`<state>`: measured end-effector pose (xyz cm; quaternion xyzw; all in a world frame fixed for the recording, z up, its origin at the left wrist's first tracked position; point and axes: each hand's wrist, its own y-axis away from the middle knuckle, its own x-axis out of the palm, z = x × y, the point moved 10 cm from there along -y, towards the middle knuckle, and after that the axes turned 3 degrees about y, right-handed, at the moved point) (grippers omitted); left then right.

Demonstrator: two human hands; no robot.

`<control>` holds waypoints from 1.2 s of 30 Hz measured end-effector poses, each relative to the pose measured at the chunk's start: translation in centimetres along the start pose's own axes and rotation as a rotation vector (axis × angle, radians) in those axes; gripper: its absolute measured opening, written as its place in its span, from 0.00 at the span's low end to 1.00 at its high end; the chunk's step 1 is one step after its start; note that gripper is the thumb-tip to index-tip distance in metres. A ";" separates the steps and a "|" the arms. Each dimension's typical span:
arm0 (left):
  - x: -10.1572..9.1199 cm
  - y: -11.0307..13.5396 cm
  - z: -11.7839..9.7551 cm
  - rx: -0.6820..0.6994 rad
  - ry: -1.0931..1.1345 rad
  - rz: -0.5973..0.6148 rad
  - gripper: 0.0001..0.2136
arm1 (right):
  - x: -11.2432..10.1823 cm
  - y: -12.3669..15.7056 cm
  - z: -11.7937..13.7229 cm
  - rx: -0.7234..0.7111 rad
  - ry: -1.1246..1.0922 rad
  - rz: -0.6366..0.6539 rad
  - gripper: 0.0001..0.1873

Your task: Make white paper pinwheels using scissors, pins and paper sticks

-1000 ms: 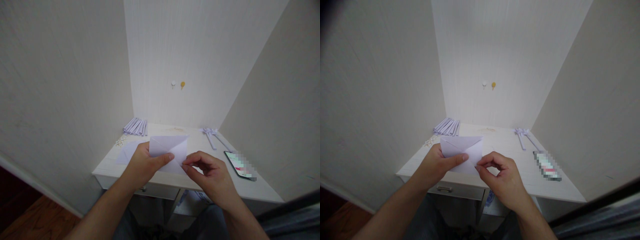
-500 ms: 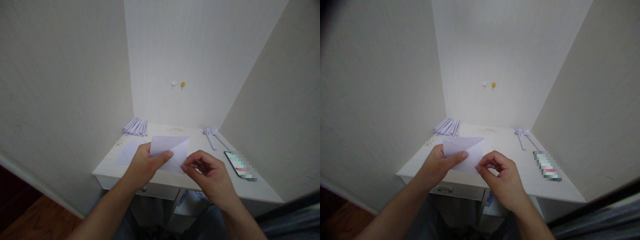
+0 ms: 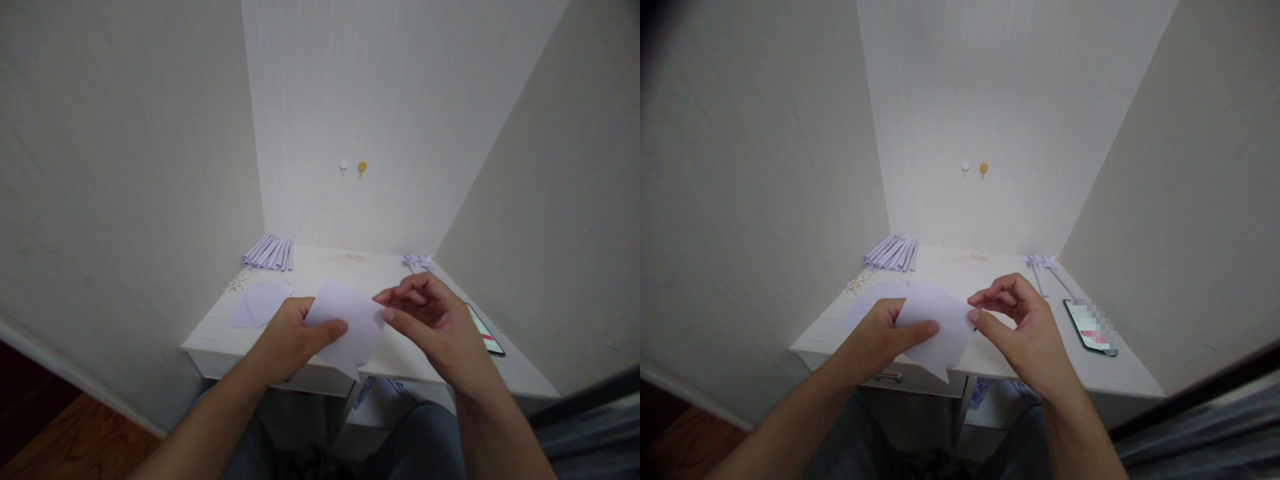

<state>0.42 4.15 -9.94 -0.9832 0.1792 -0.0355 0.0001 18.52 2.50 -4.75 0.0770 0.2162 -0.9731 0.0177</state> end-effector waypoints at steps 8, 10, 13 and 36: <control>-1.7 -0.7 -0.2 0.070 0.089 -0.139 0.14 | 1.7 0.4 -1.5 0.012 -0.018 -0.011 0.16; -1.7 -0.8 0.4 0.117 0.282 -0.201 0.17 | 1.4 0.5 -2.1 0.022 -0.098 -0.083 0.18; -0.6 -1.1 1.4 0.146 0.418 -0.221 0.17 | 1.5 0.8 -3.2 0.070 -0.207 -0.181 0.19; -0.7 -0.5 -1.7 0.072 0.091 -0.067 0.17 | 2.4 2.2 2.5 -0.270 0.301 0.224 0.05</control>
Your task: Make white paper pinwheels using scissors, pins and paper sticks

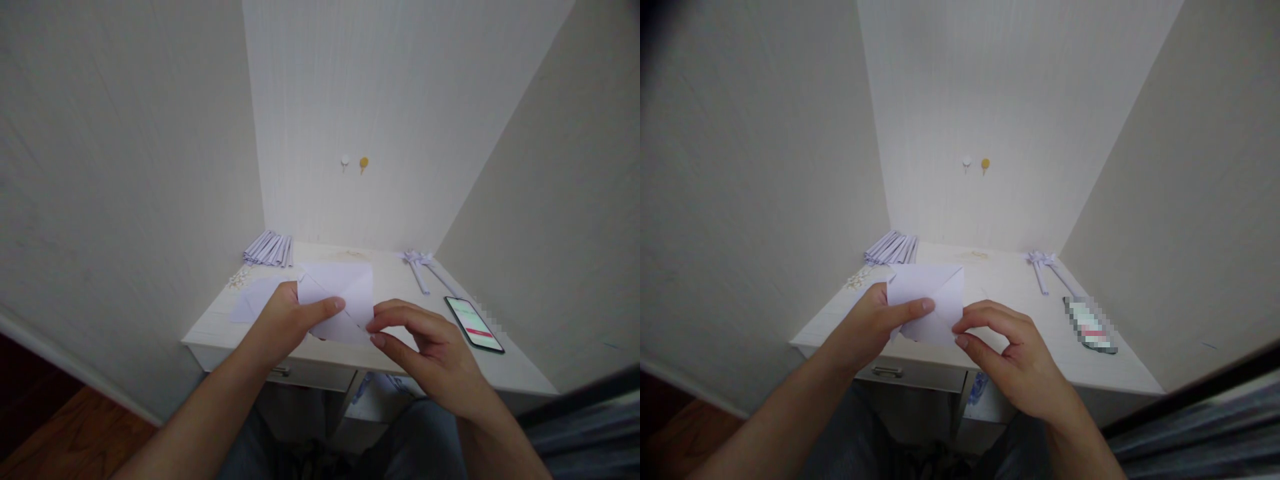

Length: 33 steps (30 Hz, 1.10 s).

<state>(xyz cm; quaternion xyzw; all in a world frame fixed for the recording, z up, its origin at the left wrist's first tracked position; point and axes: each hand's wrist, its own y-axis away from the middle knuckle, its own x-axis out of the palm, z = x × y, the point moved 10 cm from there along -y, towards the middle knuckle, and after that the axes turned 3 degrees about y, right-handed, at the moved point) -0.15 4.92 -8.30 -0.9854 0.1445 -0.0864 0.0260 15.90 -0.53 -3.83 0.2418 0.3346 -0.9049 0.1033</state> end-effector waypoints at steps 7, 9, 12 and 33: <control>0.3 0.4 -0.8 0.022 -0.067 -0.018 0.15 | 0.3 -0.2 -0.3 0.063 -0.044 0.014 0.03; 0.4 0.3 -0.9 0.025 -0.082 -0.026 0.15 | 0.3 -0.3 -0.3 0.081 -0.053 0.016 0.03; 0.4 0.3 -1.0 0.043 -0.077 -0.042 0.14 | 0.1 -0.3 -0.6 0.113 -0.058 -0.002 0.04; 0.6 -0.2 -0.7 0.100 -0.015 -0.047 0.14 | -0.2 -0.1 -2.0 0.165 -0.150 -0.129 0.06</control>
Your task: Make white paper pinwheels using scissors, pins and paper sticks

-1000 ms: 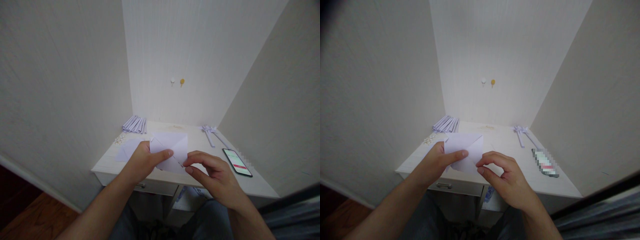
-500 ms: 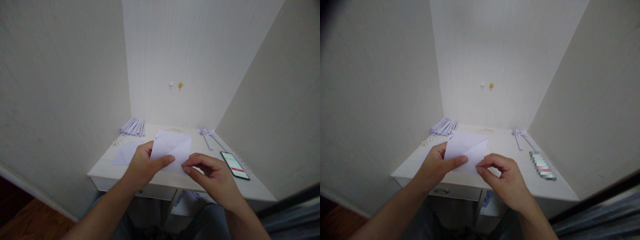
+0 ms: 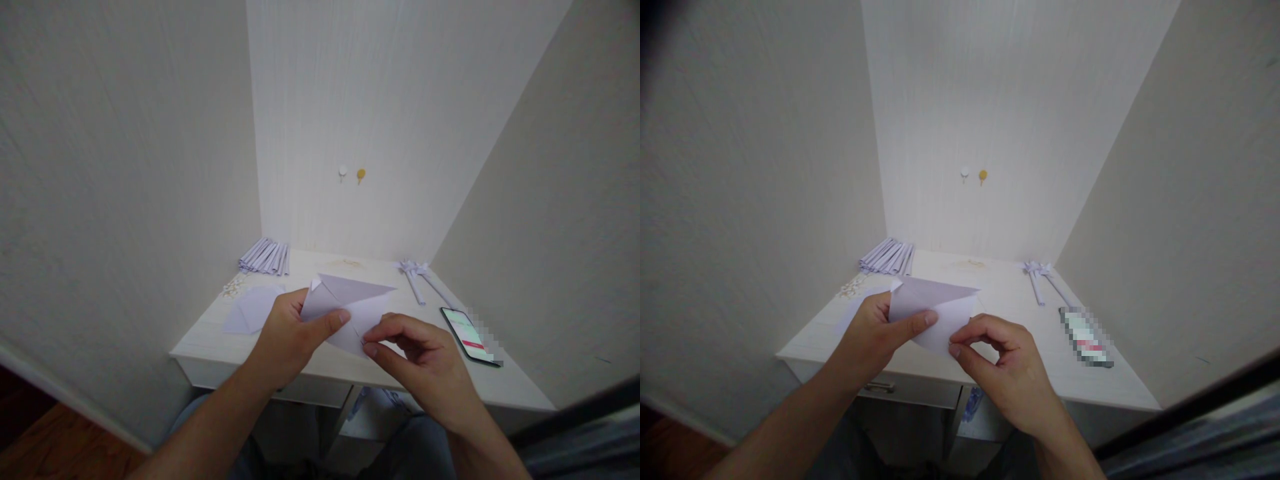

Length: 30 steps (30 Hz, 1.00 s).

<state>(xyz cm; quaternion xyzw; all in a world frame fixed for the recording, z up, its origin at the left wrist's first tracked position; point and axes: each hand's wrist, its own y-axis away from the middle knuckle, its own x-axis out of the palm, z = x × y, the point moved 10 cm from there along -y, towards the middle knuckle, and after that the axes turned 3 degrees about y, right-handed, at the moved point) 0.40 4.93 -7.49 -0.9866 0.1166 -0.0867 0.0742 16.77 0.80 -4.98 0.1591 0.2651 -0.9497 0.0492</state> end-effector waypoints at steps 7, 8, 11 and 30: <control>0.1 -0.1 0.2 0.009 0.009 -0.028 0.15 | 0.0 0.0 -0.3 0.001 -0.013 -0.014 0.07; 0.1 -0.1 0.3 0.006 0.007 -0.036 0.14 | 0.0 0.0 -0.3 -0.003 -0.012 -0.013 0.07; -0.2 -0.1 0.3 0.011 -0.010 -0.067 0.14 | 0.0 -0.1 -0.2 -0.011 -0.004 -0.023 0.06; -0.7 -0.7 1.2 -0.006 -0.030 -0.083 0.13 | 0.9 -0.4 -1.2 0.089 0.079 0.029 0.05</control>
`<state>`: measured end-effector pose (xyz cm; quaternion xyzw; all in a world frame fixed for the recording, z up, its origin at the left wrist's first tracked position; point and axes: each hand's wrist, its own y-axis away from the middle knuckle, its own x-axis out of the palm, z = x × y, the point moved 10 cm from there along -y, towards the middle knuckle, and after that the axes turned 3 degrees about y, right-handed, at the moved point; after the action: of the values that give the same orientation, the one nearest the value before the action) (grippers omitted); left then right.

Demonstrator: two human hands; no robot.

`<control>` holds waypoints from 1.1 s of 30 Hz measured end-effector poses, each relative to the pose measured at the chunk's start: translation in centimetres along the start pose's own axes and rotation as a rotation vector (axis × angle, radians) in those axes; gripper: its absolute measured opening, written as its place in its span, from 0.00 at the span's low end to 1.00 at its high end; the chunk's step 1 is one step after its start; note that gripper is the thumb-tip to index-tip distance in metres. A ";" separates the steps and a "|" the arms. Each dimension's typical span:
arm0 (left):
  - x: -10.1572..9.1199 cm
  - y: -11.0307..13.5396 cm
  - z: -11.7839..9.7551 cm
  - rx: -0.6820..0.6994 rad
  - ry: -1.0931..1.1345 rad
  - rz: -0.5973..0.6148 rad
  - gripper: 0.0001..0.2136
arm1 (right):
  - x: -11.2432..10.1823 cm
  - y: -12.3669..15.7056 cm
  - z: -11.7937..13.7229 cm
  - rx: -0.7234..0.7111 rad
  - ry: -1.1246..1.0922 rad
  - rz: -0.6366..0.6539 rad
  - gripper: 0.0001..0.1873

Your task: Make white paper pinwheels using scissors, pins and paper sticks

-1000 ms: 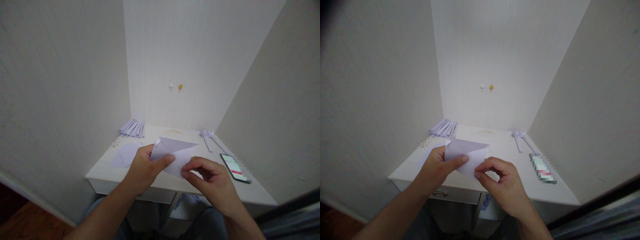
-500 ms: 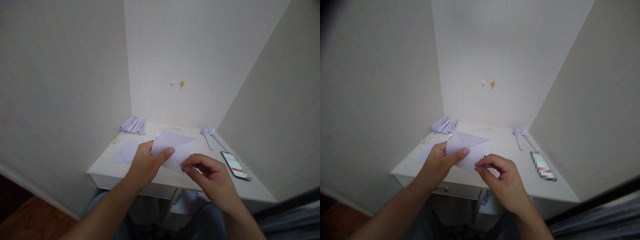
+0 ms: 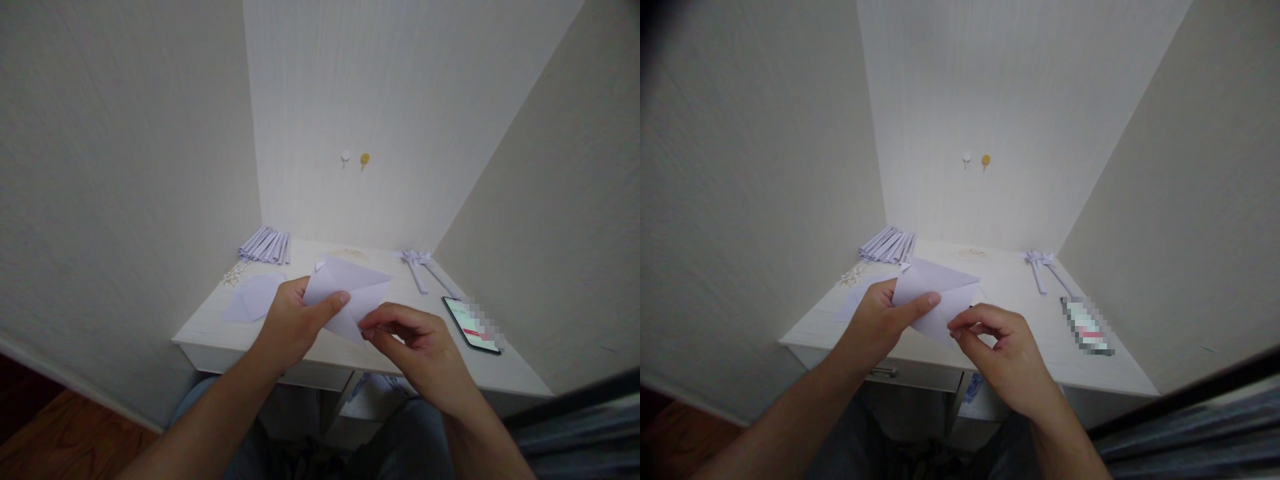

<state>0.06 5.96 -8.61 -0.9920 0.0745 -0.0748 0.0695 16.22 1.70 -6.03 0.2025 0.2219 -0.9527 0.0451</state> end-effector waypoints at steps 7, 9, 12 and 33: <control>0.0 -0.2 0.8 -0.021 0.042 0.001 0.14 | -0.2 0.4 -0.9 0.038 -0.132 -0.041 0.04; 0.0 -0.2 1.1 -0.032 0.070 -0.005 0.15 | -0.4 0.5 -1.1 0.043 -0.157 -0.078 0.04; -0.1 0.0 1.2 -0.037 0.082 -0.021 0.16 | -0.3 0.5 -1.2 0.049 -0.149 -0.076 0.03; 0.1 0.3 1.0 -0.059 0.038 -0.021 0.17 | 0.2 0.6 -1.4 0.060 -0.188 -0.056 0.05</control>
<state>0.26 5.78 -9.59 -0.9927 0.0675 -0.0924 0.0381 16.66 1.76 -7.56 0.1072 0.1937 -0.9746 0.0328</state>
